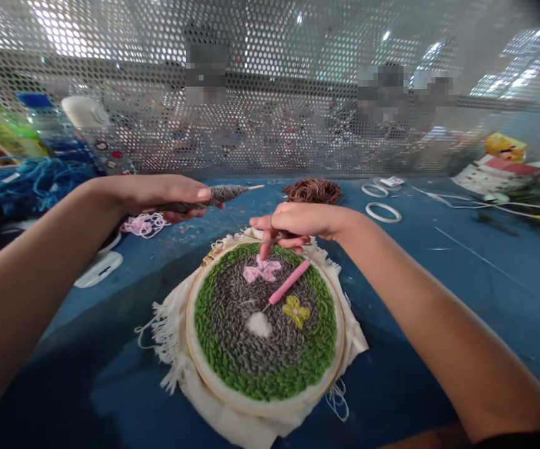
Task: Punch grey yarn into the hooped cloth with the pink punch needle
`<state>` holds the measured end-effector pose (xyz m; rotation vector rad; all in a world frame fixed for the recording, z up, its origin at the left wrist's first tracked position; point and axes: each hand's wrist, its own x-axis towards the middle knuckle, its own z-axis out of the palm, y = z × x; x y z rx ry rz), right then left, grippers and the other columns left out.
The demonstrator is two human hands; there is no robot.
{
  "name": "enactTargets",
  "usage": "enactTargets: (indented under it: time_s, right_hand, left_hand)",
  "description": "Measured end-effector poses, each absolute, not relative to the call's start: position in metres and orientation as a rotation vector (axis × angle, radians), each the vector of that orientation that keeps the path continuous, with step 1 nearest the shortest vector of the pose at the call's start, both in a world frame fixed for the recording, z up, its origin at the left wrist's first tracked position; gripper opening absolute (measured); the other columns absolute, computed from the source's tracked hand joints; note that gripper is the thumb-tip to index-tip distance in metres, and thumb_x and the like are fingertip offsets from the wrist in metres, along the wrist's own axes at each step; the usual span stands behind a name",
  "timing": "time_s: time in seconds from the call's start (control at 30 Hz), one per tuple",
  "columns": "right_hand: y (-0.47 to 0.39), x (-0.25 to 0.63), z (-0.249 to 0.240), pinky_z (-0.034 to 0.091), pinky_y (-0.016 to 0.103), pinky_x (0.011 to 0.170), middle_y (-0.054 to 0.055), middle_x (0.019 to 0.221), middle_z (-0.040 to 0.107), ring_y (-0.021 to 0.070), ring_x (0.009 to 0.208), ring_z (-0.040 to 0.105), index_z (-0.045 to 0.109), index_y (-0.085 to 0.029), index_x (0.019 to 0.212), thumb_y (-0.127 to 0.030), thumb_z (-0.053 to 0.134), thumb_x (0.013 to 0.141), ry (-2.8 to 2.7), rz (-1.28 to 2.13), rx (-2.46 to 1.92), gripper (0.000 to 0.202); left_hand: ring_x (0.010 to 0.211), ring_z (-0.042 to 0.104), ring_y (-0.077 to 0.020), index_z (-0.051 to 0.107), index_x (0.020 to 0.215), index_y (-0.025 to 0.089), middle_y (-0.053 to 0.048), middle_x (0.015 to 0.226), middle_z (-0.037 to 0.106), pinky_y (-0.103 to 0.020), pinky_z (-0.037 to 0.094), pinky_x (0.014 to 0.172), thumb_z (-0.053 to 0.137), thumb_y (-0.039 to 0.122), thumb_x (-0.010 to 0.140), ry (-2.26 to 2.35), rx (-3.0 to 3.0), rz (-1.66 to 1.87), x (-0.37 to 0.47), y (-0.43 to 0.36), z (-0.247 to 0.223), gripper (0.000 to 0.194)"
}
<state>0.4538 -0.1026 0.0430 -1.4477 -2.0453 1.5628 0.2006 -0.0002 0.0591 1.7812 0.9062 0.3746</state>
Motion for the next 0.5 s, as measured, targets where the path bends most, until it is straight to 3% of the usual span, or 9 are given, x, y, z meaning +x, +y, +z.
enactTargets:
  time_s: [0.07, 0.13, 0.2, 0.27, 0.4, 0.5]
  right_hand:
    - [-0.103, 0.450, 0.042, 0.036, 0.023, 0.043, -0.006, 0.036, 0.032, 0.0086, 0.037, 0.028, 0.076, -0.009, 0.078, -0.049, 0.045, 0.102, -2.052, 1.486, -1.634, 0.056]
    - [-0.102, 0.447, 0.041, 0.036, 0.024, 0.043, -0.006, 0.035, 0.030, 0.0094, 0.036, 0.028, 0.076, -0.009, 0.078, -0.046, 0.042, 0.103, -2.032, 1.391, -1.753, 0.056]
    - [-0.099, 0.449, 0.038, 0.037, 0.025, 0.043, -0.006, 0.036, 0.030, 0.0100, 0.035, 0.030, 0.077, -0.011, 0.079, -0.046, 0.041, 0.103, -2.026, 1.281, -1.826, 0.056]
    - [-0.094, 0.456, 0.033, 0.038, 0.027, 0.043, -0.005, 0.036, 0.031, 0.0107, 0.034, 0.031, 0.077, -0.012, 0.076, -0.049, 0.044, 0.101, -1.998, 1.111, -1.893, 0.055]
    - [-0.082, 0.472, 0.023, 0.038, 0.029, 0.041, 0.000, 0.040, 0.040, 0.0117, 0.033, 0.036, 0.074, -0.014, 0.065, -0.052, 0.045, 0.098, -1.906, 0.891, -1.964, 0.058]
    - [-0.078, 0.478, 0.020, 0.034, 0.031, 0.038, 0.004, 0.046, 0.050, 0.0116, 0.032, 0.036, 0.073, -0.015, 0.064, -0.054, 0.044, 0.098, -1.865, 0.845, -1.972, 0.060]
  left_hand:
    - [0.040, 0.038, -0.0088, 0.069, 0.080, 0.010, -0.002, 0.055, 0.056, -0.023, 0.023, 0.039, 0.073, 0.028, 0.087, 0.891, 1.706, 0.422, 0.206, 0.000, 0.057, 0.020]
    - [0.045, 0.047, -0.0095, 0.063, 0.075, 0.011, -0.001, 0.056, 0.057, -0.022, 0.032, 0.043, 0.064, 0.022, 0.092, 0.881, 1.625, 0.585, 0.210, 0.004, 0.056, 0.021]
    - [0.060, 0.060, -0.0118, 0.058, 0.075, 0.013, 0.000, 0.062, 0.061, -0.022, 0.046, 0.059, 0.054, 0.015, 0.095, 0.848, 1.520, 0.855, 0.209, 0.010, 0.061, 0.021]
    - [0.071, 0.063, -0.0115, 0.053, 0.078, 0.014, 0.003, 0.066, 0.061, -0.025, 0.049, 0.073, 0.045, 0.012, 0.097, 0.789, 1.396, 1.107, 0.200, 0.018, 0.071, 0.021]
    - [0.060, 0.054, -0.0056, 0.045, 0.073, 0.018, 0.008, 0.056, 0.052, -0.018, 0.044, 0.066, 0.036, 0.013, 0.101, 0.728, 1.214, 1.467, 0.163, 0.032, 0.097, 0.029]
    - [0.064, 0.057, -0.0066, 0.046, 0.071, 0.017, 0.008, 0.054, 0.055, -0.017, 0.047, 0.068, 0.040, 0.015, 0.100, 0.716, 1.211, 1.577, 0.133, 0.036, 0.112, 0.029]
